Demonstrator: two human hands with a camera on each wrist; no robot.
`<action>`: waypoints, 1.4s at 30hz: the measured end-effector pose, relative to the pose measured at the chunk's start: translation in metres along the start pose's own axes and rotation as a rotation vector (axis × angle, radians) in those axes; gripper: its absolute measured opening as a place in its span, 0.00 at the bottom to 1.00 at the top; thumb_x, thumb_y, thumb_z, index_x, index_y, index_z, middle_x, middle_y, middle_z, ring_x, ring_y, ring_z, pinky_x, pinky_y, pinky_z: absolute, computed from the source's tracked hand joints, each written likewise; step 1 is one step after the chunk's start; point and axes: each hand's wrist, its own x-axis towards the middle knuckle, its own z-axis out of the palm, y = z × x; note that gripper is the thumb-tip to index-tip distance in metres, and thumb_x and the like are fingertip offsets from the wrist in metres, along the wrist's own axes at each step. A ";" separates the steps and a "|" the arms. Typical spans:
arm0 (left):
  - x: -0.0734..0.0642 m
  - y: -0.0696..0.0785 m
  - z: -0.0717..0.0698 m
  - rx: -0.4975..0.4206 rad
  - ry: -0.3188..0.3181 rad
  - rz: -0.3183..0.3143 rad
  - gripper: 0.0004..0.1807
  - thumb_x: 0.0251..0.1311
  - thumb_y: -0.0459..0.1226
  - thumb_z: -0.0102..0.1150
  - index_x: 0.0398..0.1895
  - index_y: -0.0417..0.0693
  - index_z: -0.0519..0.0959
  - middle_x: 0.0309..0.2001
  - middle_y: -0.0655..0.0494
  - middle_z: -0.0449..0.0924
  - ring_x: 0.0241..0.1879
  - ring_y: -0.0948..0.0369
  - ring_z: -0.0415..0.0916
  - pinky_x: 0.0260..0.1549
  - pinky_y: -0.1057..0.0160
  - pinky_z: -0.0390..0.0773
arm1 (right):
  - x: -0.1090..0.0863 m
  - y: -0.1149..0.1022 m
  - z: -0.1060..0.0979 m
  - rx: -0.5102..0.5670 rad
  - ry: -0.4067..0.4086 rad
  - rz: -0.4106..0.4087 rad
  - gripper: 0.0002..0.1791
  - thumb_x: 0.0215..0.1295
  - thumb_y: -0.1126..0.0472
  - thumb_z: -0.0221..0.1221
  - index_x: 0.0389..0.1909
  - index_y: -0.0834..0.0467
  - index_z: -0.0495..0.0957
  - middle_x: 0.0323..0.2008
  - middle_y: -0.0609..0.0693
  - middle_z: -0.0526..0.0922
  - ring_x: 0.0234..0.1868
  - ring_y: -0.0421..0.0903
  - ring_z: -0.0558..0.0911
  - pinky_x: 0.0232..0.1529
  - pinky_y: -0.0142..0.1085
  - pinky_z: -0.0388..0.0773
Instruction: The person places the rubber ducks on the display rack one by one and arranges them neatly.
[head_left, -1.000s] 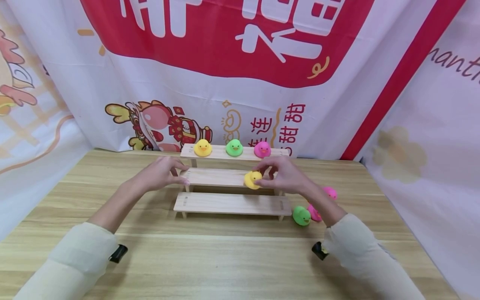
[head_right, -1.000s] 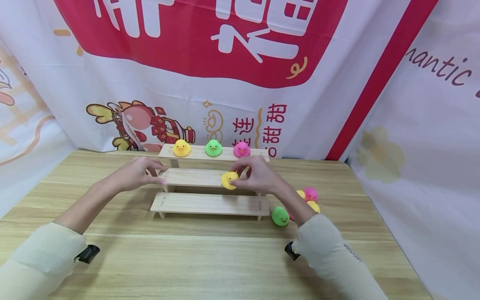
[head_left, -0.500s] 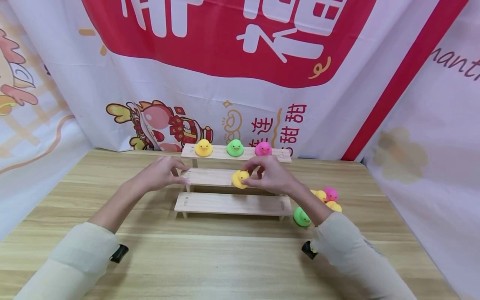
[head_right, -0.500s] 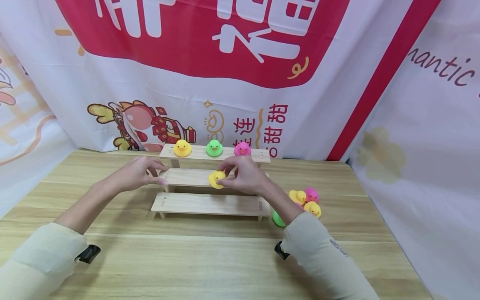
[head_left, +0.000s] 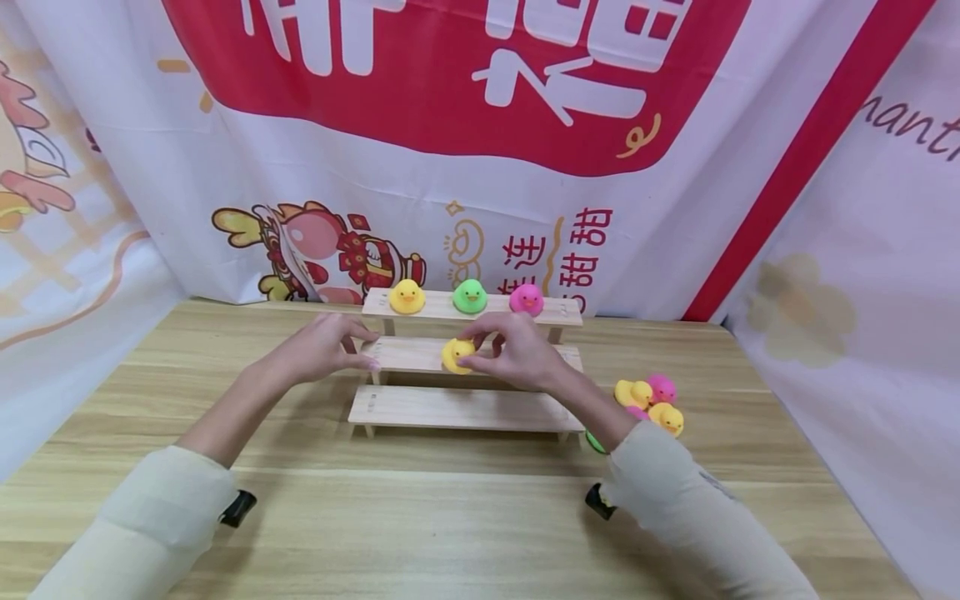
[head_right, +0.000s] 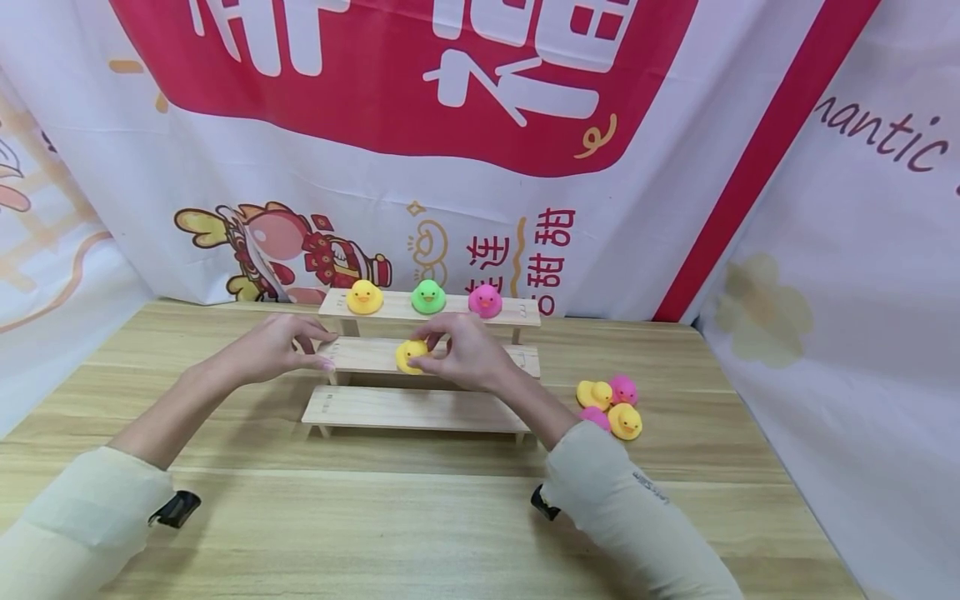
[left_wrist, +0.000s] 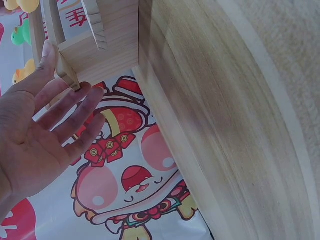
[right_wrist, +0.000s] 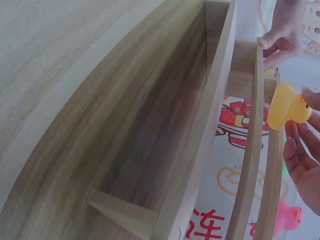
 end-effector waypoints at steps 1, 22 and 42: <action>0.000 0.000 0.000 0.001 0.002 0.000 0.28 0.58 0.42 0.77 0.57 0.32 0.83 0.56 0.34 0.83 0.33 0.59 0.82 0.37 0.58 0.84 | 0.001 0.000 0.001 -0.002 -0.001 -0.002 0.14 0.57 0.64 0.76 0.43 0.64 0.88 0.36 0.53 0.90 0.38 0.47 0.85 0.36 0.38 0.85; 0.001 -0.001 0.001 0.007 -0.003 0.007 0.28 0.57 0.42 0.77 0.57 0.33 0.83 0.56 0.35 0.83 0.34 0.59 0.82 0.38 0.57 0.84 | 0.020 -0.011 0.023 -0.058 -0.007 -0.006 0.14 0.61 0.61 0.75 0.46 0.63 0.89 0.36 0.52 0.89 0.35 0.44 0.83 0.32 0.27 0.79; 0.000 0.000 0.000 0.004 0.003 0.010 0.28 0.58 0.42 0.77 0.56 0.32 0.84 0.55 0.34 0.84 0.32 0.60 0.82 0.35 0.58 0.84 | 0.036 -0.017 0.042 -0.053 -0.034 0.021 0.16 0.61 0.61 0.75 0.48 0.61 0.88 0.42 0.53 0.90 0.40 0.44 0.85 0.36 0.25 0.79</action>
